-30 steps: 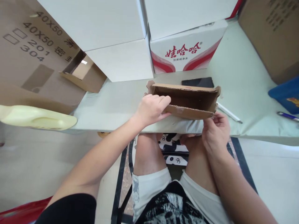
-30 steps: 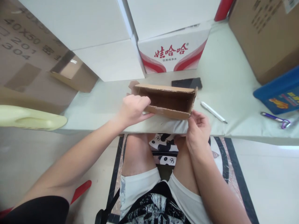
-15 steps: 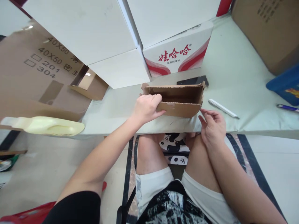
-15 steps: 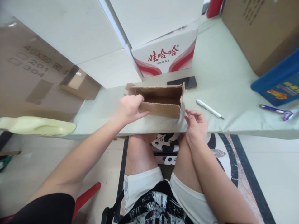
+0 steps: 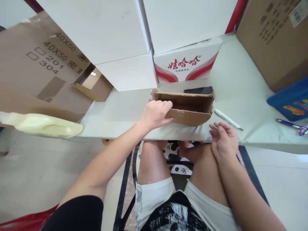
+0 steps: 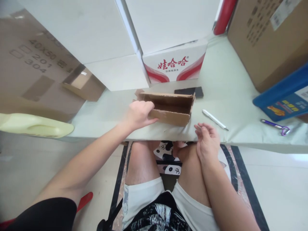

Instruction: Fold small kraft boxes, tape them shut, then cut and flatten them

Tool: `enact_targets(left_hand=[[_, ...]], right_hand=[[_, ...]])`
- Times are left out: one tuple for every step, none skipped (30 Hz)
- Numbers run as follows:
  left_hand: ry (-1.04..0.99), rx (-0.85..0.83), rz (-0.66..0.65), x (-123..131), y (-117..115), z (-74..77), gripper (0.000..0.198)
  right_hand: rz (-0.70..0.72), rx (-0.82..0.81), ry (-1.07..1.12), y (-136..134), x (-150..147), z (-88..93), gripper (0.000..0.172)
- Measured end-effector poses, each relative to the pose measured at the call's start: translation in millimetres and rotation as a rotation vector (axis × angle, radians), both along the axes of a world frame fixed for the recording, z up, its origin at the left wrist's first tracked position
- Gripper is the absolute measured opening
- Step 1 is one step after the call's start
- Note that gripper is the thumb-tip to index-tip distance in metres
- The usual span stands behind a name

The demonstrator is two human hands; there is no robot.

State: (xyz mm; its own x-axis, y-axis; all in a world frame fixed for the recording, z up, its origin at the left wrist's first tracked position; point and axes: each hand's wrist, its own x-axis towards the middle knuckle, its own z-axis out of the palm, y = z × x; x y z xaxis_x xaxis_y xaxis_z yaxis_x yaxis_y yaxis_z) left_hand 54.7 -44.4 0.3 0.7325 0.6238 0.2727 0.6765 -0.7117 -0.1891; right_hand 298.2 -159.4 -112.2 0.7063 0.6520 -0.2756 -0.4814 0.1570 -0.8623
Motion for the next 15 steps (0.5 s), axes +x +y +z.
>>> enact_targets(left_hand=[[-0.006, 0.004, -0.004, -0.6, -0.9, -0.8, 0.04], [-0.012, 0.009, -0.008, -1.2, -2.2, -1.8, 0.039], [-0.017, 0.013, -0.013, -1.7, -3.5, -2.8, 0.039], [-0.023, 0.014, -0.017, -2.0, -4.9, -3.8, 0.038], [-0.028, 0.011, -0.02, -2.1, -6.1, -4.5, 0.037], [-0.033, 0.004, -0.022, -1.9, -6.8, -5.0, 0.036], [-0.037, -0.004, -0.023, -1.4, -7.0, -5.2, 0.035], [-0.043, -0.014, -0.021, -0.6, -6.3, -5.0, 0.034], [-0.049, -0.025, -0.016, 0.4, -4.8, -4.4, 0.033], [-0.056, -0.038, -0.01, 1.5, -2.4, -3.5, 0.033], [-0.064, -0.053, -0.002, 2.5, 0.7, -2.3, 0.034], [-0.073, -0.073, 0.007, 3.2, 4.3, -0.9, 0.035], [-0.082, -0.1, 0.012, 3.6, 8.4, 0.8, 0.037], [-0.098, -0.13, 0.014, 3.5, 12.5, 2.8, 0.04], [-0.124, -0.163, 0.013, 2.9, 16.6, 5.2, 0.042]], right_hand=[[0.008, -0.008, 0.003, 2.4, -1.8, -3.9, 0.031], [0.014, -0.012, 0.0, 4.8, -3.2, -7.4, 0.03], [0.017, -0.011, -0.006, 7.0, -4.1, -10.2, 0.029], [0.019, -0.01, -0.013, 9.1, -4.7, -12.0, 0.029], [0.023, -0.01, -0.019, 11.0, -5.1, -13.0, 0.029], [0.028, -0.01, -0.024, 12.5, -5.6, -13.3, 0.03], [0.035, -0.011, -0.027, 13.7, -6.3, -13.1, 0.03], [0.04, -0.013, -0.029, 14.6, -7.2, -12.5, 0.031], [0.043, -0.014, -0.032, 15.0, -8.2, -12.0, 0.032], [0.04, -0.013, -0.037, 15.2, -9.1, -11.6, 0.032], [0.033, -0.012, -0.045, 15.1, -9.6, -11.5, 0.031], [0.023, -0.011, -0.053, 14.9, -9.7, -11.7, 0.03], [0.015, -0.012, -0.058, 14.8, -9.4, -12.3, 0.029], [0.008, -0.013, -0.059, 14.8, -8.9, -13.2, 0.028], [0.003, -0.015, -0.055, 15.0, -8.3, -14.1, 0.027]])
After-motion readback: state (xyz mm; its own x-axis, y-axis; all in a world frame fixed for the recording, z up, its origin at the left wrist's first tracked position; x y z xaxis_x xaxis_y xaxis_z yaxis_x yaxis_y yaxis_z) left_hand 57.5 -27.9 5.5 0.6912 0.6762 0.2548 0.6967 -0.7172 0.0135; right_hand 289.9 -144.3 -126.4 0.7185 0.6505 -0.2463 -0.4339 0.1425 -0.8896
